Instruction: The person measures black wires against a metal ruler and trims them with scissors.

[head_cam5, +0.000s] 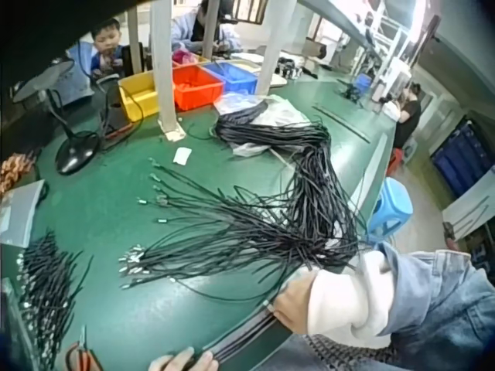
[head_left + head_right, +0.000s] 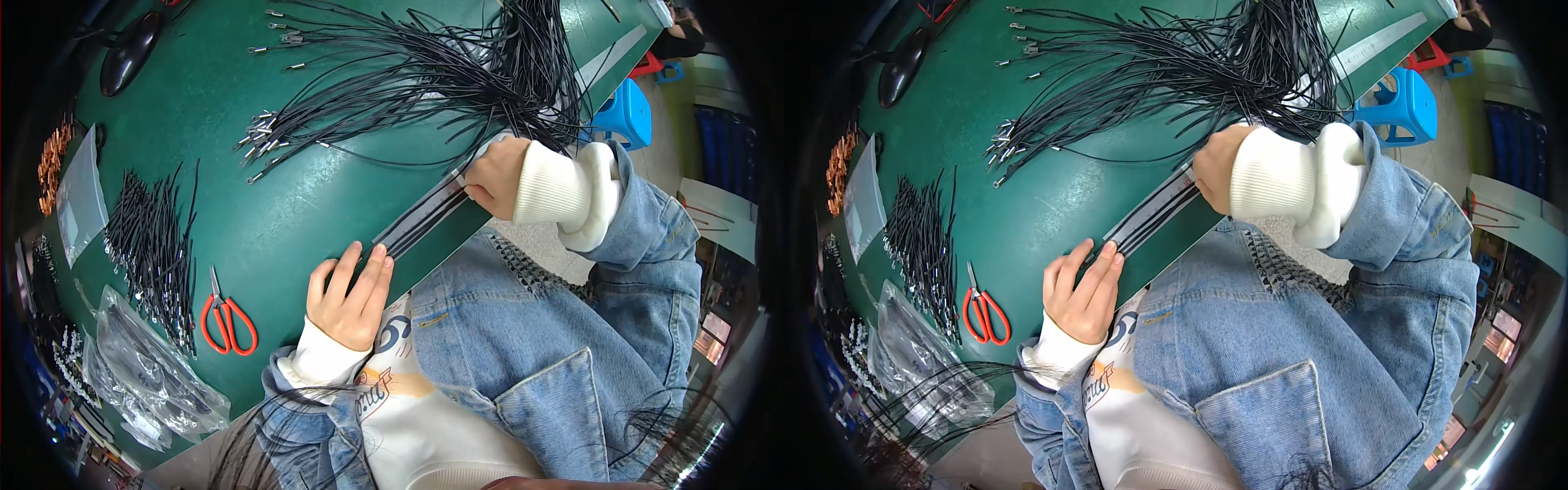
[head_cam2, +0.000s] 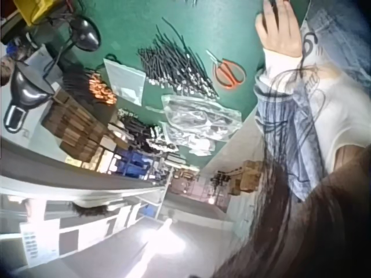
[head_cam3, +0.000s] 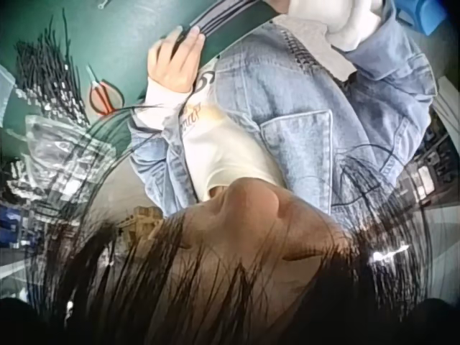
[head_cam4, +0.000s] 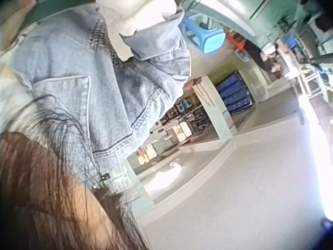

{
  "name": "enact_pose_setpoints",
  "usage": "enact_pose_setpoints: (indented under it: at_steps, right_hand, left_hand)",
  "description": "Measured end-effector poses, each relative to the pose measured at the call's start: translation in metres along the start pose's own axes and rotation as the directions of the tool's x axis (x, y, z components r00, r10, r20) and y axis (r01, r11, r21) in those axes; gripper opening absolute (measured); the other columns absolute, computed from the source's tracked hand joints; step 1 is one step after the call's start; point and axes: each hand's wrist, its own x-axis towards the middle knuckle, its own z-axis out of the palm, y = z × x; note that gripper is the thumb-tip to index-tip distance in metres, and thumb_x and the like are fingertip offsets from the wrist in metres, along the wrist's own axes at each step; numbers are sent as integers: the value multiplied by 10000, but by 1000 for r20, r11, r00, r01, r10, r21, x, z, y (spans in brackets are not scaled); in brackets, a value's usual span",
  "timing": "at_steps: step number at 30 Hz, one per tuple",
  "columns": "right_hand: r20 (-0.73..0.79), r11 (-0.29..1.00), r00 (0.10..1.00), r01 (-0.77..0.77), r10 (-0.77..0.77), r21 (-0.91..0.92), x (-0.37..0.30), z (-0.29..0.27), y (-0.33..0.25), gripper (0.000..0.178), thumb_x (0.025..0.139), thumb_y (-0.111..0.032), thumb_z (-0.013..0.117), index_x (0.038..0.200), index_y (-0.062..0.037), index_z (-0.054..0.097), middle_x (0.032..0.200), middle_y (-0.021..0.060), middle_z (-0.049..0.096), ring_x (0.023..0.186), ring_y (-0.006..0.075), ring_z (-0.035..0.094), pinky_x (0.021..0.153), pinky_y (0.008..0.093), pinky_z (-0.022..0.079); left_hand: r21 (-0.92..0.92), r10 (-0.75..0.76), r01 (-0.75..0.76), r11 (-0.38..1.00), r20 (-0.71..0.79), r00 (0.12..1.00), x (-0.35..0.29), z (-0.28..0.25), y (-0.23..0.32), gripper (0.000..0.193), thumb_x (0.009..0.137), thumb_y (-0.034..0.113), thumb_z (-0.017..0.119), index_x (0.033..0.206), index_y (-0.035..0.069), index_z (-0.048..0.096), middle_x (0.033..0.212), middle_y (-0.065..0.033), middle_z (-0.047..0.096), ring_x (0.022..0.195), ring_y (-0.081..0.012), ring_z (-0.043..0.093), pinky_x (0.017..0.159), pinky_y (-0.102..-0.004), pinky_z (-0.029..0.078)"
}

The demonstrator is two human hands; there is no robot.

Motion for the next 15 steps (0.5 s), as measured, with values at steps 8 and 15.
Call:
enact_pose_setpoints:
  at_steps: [8, 15]
  right_hand:
    - [102, 996, 993, -55, 62, -66, 2, -6, -7, 141, 750, -145, 565, 648, -61, 614, 613, 128, 590, 600, 310, 608, 572, 376, 495]
    - [78, 970, 986, 126, -145, 207, -1, -10, 11, 180, 829, -143, 509, 705, -77, 621, 630, 82, 599, 620, 283, 615, 602, 361, 502]
  left_hand:
    - [-13, 6, -6, 1000, 13, 1000, 0, -2, -1, 250, 760, 76, 561, 974, -6, 661, 1098, -102, 629, 1008, -293, 574, 787, -400, 434]
    - [1, 6, -6, 1000, 6, 1000, 0, -3, 1, 253, 773, 68, 547, 990, -17, 645, 1096, -108, 625, 1017, -292, 564, 783, -393, 432]
